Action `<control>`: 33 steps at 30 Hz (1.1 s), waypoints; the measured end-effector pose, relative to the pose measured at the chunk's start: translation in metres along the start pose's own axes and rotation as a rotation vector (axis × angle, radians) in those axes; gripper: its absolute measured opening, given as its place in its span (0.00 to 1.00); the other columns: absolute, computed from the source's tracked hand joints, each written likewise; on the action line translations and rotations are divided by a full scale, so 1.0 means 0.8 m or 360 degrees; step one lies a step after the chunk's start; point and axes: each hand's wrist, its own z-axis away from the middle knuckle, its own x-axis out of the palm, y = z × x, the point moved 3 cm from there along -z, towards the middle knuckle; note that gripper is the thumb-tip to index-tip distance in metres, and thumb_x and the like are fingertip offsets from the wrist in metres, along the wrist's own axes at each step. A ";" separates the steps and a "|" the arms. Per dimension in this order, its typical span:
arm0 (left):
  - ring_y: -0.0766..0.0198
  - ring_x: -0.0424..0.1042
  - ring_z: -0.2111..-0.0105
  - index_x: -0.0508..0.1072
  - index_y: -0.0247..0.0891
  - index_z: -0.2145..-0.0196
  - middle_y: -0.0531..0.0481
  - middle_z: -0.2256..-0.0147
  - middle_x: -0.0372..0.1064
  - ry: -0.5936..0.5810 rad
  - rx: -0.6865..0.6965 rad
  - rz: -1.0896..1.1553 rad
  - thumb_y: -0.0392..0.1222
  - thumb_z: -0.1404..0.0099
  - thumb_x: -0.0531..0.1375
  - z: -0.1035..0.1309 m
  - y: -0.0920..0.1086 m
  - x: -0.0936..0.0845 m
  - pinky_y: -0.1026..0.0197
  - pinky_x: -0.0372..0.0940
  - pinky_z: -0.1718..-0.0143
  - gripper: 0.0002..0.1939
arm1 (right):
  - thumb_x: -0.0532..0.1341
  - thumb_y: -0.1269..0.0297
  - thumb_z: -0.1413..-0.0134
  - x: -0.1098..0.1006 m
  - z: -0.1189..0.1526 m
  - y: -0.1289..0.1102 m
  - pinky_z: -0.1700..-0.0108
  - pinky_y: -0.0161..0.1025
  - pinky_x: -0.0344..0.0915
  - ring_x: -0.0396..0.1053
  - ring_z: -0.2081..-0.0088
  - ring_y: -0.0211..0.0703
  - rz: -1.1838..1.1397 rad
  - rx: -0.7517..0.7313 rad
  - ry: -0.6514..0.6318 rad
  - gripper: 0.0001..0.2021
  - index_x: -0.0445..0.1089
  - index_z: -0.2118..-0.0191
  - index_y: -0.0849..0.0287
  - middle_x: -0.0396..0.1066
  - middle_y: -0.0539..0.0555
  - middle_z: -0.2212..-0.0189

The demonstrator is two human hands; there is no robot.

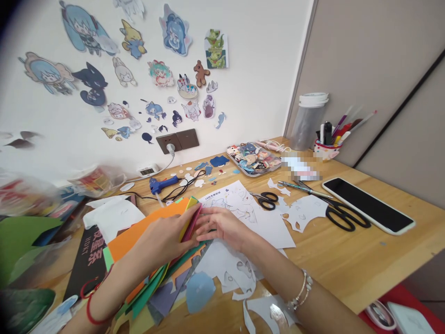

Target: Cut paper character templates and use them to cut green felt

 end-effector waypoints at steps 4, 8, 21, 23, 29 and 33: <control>0.55 0.72 0.73 0.45 0.42 0.40 0.47 0.69 0.72 -0.0024 -0.0021 -0.0050 0.45 0.39 0.51 0.001 0.002 0.001 0.63 0.56 0.78 0.32 | 0.52 0.77 0.60 -0.005 0.000 0.002 0.48 0.48 0.56 0.64 0.54 0.48 0.0412 -0.0204 0.0209 0.16 0.69 0.65 0.57 0.69 0.54 0.63; 0.55 0.71 0.74 0.46 0.40 0.39 0.45 0.70 0.71 -0.0025 -0.0021 -0.0125 0.35 0.38 0.46 0.001 0.003 -0.003 0.62 0.56 0.78 0.29 | 0.52 0.76 0.57 -0.014 -0.004 0.009 0.50 0.47 0.55 0.64 0.57 0.49 0.0687 -0.0235 0.0328 0.13 0.70 0.66 0.56 0.70 0.53 0.64; 0.54 0.73 0.71 0.56 0.47 0.44 0.46 0.68 0.72 0.0044 -0.0043 0.0162 0.32 0.38 0.45 -0.005 -0.007 0.015 0.61 0.59 0.75 0.25 | 0.48 0.74 0.52 -0.001 0.000 0.009 0.65 0.36 0.62 0.68 0.66 0.42 0.0875 -0.0316 0.0301 0.14 0.66 0.62 0.60 0.70 0.52 0.70; 0.54 0.72 0.72 0.63 0.44 0.51 0.45 0.70 0.72 0.0082 -0.0077 0.0266 0.35 0.36 0.43 -0.005 -0.007 0.010 0.60 0.59 0.75 0.19 | 0.47 0.74 0.53 0.003 -0.001 0.013 0.69 0.34 0.61 0.68 0.69 0.41 0.0688 -0.0285 0.0217 0.15 0.65 0.60 0.59 0.70 0.50 0.72; 0.52 0.72 0.65 0.60 0.46 0.48 0.47 0.64 0.73 0.0058 -0.0063 0.0415 0.39 0.45 0.55 -0.003 -0.011 0.008 0.58 0.62 0.69 0.25 | 0.47 0.78 0.62 0.011 -0.002 0.012 0.59 0.36 0.61 0.69 0.61 0.41 0.0236 -0.0293 0.0050 0.25 0.58 0.53 0.61 0.73 0.51 0.67; 0.54 0.71 0.63 0.53 0.42 0.42 0.43 0.62 0.72 0.0046 0.0024 0.0380 0.32 0.41 0.47 0.001 -0.019 0.007 0.59 0.62 0.66 0.28 | 0.47 0.78 0.60 0.012 0.003 0.003 0.60 0.36 0.60 0.68 0.57 0.43 0.0296 -0.0275 0.0007 0.28 0.53 0.48 0.61 0.72 0.54 0.61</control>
